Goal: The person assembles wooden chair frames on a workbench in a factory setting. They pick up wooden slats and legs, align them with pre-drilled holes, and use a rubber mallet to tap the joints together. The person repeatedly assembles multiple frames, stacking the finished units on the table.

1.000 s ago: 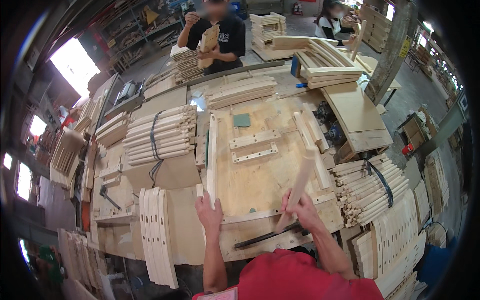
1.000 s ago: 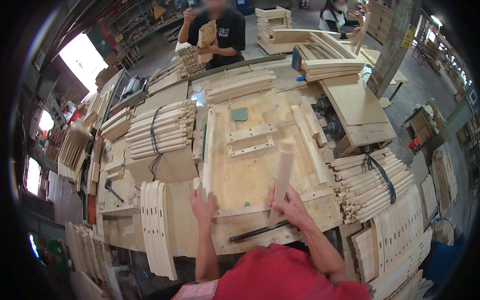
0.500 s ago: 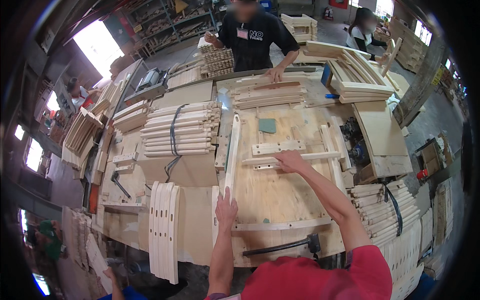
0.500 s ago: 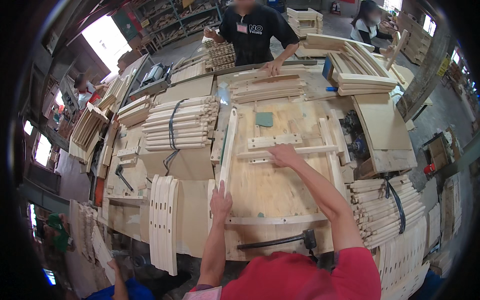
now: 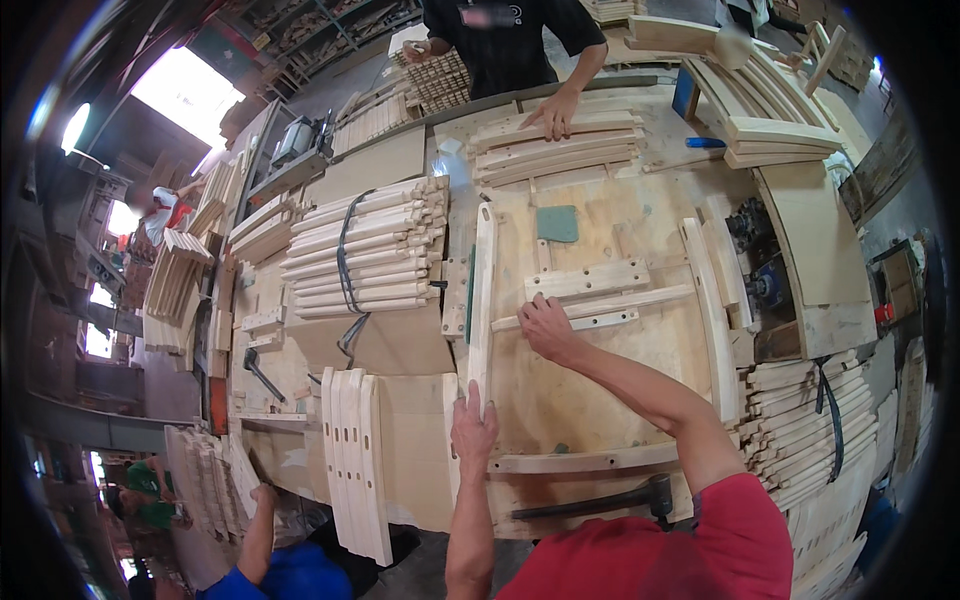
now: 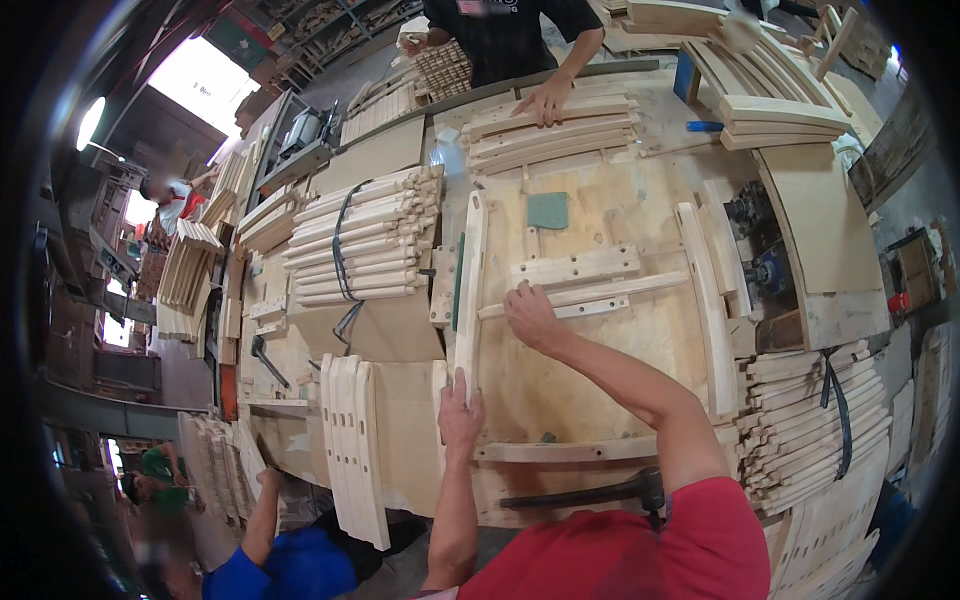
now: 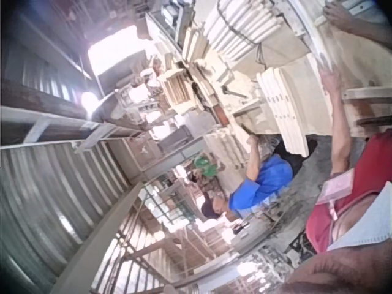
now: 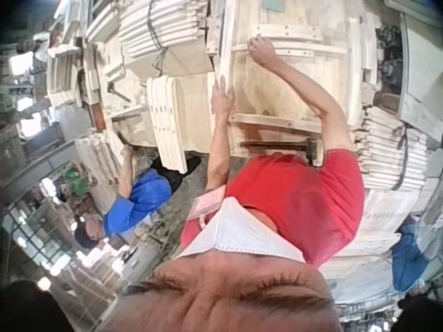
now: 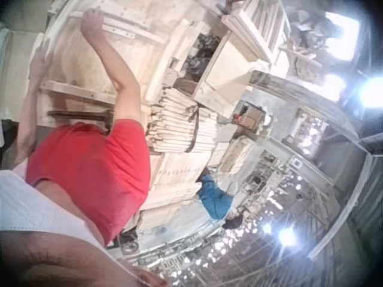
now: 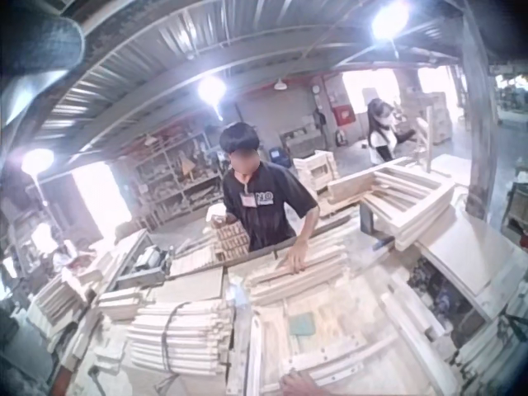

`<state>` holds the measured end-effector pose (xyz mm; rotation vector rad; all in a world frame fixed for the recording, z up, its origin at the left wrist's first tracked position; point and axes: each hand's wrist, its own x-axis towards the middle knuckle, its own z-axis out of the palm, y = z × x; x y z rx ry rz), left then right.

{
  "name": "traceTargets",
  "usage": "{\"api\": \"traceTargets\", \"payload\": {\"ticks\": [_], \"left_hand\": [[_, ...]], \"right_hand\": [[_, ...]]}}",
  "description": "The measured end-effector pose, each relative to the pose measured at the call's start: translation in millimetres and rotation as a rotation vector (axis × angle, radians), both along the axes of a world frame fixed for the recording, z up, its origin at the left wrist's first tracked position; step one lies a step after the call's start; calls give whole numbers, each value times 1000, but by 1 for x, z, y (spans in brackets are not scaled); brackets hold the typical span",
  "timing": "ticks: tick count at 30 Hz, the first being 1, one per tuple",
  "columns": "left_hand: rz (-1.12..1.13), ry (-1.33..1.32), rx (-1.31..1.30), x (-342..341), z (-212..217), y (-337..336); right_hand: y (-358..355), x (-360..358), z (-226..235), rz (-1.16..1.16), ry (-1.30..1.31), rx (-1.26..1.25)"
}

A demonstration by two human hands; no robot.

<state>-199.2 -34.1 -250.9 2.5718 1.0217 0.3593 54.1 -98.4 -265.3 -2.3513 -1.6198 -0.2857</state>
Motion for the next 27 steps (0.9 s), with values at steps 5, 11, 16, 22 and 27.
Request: {"api": "traceTargets", "payload": {"ticks": [5, 11, 16, 22, 27], "left_hand": [[1, -1, -22, -1, 0, 1], [-19, -23, -36, 1, 1, 0], [24, 33, -88, -10, 3, 4], [30, 52, -118, -5, 4, 2], [-1, 24, -61, -1, 3, 1]], "right_hand": [[6, 2, -10, 41, -69, -43], [3, 28, -8, 71, 157, -108], [20, 20, 21, 89, 241, -272], [21, -1, 2, -52, 40, -109], [27, 3, -3, 1, -65, -155]]}}
